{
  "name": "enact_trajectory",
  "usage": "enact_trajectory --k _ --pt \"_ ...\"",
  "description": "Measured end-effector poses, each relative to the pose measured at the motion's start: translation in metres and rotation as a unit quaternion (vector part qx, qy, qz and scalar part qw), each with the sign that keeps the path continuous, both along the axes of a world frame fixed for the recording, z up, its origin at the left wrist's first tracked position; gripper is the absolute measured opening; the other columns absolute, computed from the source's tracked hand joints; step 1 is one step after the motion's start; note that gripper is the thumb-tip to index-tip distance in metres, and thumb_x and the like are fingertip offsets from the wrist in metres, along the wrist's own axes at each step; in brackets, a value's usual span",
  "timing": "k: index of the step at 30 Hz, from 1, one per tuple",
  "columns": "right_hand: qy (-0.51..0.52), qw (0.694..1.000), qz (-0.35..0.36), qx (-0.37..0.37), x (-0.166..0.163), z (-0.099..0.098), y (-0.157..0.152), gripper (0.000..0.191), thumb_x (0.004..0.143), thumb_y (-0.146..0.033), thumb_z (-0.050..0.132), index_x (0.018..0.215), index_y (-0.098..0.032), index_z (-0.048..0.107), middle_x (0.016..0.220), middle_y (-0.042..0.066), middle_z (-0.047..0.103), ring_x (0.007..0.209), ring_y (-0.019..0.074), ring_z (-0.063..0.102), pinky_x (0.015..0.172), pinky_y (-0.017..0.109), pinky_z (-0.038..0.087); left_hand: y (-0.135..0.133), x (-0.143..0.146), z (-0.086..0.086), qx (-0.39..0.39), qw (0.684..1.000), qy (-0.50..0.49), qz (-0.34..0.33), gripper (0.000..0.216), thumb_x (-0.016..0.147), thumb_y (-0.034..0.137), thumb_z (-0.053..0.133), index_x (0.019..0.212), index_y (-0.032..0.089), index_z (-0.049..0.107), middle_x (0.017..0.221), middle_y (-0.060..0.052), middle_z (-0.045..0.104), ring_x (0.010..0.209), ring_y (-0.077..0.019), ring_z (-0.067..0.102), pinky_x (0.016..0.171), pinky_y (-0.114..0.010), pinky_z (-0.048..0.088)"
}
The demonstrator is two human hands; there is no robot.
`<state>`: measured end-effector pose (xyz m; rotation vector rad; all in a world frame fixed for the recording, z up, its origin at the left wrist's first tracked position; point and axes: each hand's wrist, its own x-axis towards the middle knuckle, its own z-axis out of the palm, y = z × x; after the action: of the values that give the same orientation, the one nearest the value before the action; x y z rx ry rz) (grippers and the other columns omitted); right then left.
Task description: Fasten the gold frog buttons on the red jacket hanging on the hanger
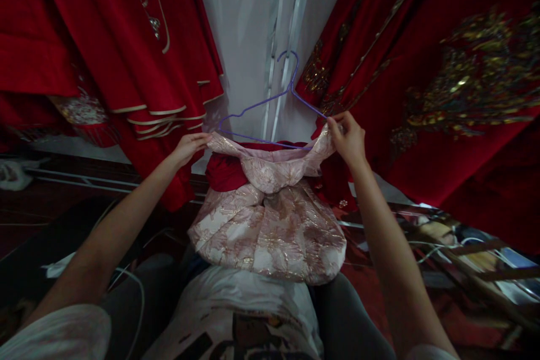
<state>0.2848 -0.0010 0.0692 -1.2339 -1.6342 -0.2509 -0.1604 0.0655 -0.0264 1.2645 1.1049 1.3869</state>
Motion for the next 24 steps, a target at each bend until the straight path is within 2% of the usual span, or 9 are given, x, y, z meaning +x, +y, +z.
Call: enact_trajectory --k 3,10,13,16,21,24 --pt "-0.001 1.000 -0.001 -0.003 -0.001 0.000 -0.001 0.031 0.089 -0.050 0.050 0.088 -0.022 0.061 0.073 0.002 0.064 0.063 0.0150 0.058 0.062 0.026 0.040 0.005 0.005 0.000 0.020 0.999 -0.004 0.042 0.043 0.051 0.042 0.085 0.084 0.016 0.074 0.089 -0.007 0.072 0.082 -0.0180 0.066 0.084 -0.032 0.053" --pt "-0.006 1.000 -0.001 -0.005 0.001 0.002 -0.001 0.032 0.088 -0.052 0.050 0.086 -0.022 0.061 0.071 0.002 0.063 0.063 0.0150 0.058 0.062 0.026 0.040 0.012 0.019 0.009 0.086 0.992 -0.011 0.090 0.043 0.050 0.043 0.085 0.082 0.016 0.074 0.094 -0.007 0.072 0.090 -0.0204 0.065 0.085 -0.032 0.051" --pt "-0.008 1.000 -0.002 -0.006 0.001 0.003 -0.001 0.033 0.088 -0.053 0.050 0.085 -0.022 0.061 0.070 0.001 0.063 0.063 0.0152 0.058 0.061 0.026 0.040 0.019 0.029 0.020 0.089 0.991 -0.010 0.097 0.042 0.052 0.042 0.083 0.083 0.016 0.075 0.091 -0.007 0.072 0.087 -0.0200 0.065 0.084 -0.033 0.051" --pt "-0.011 1.000 -0.004 -0.006 0.001 0.004 -0.002 0.032 0.087 -0.052 0.051 0.085 -0.022 0.061 0.072 0.002 0.064 0.064 0.0156 0.058 0.062 0.026 0.040 0.028 0.052 0.037 0.125 0.985 0.027 0.113 0.036 0.057 0.041 0.081 0.082 0.015 0.075 0.088 -0.008 0.073 0.085 -0.0206 0.065 0.084 -0.033 0.050" --pt "-0.021 1.000 -0.010 -0.006 0.003 0.005 -0.003 0.033 0.088 -0.053 0.049 0.088 -0.022 0.061 0.075 0.004 0.065 0.065 0.0172 0.059 0.063 0.028 0.042 0.033 0.094 0.060 0.222 0.964 0.138 0.045 0.032 0.068 0.043 0.073 0.087 0.017 0.076 0.095 -0.008 0.074 0.093 -0.0226 0.064 0.090 -0.033 0.047" --pt "-0.023 1.000 -0.008 -0.007 0.004 0.004 -0.001 0.035 0.088 -0.054 0.048 0.090 -0.022 0.061 0.076 0.004 0.065 0.066 0.0175 0.059 0.063 0.028 0.042 0.032 0.096 0.060 0.213 0.968 0.128 0.025 0.032 0.073 0.043 0.069 0.089 0.017 0.074 0.099 -0.007 0.073 0.096 -0.0221 0.063 0.090 -0.032 0.048"
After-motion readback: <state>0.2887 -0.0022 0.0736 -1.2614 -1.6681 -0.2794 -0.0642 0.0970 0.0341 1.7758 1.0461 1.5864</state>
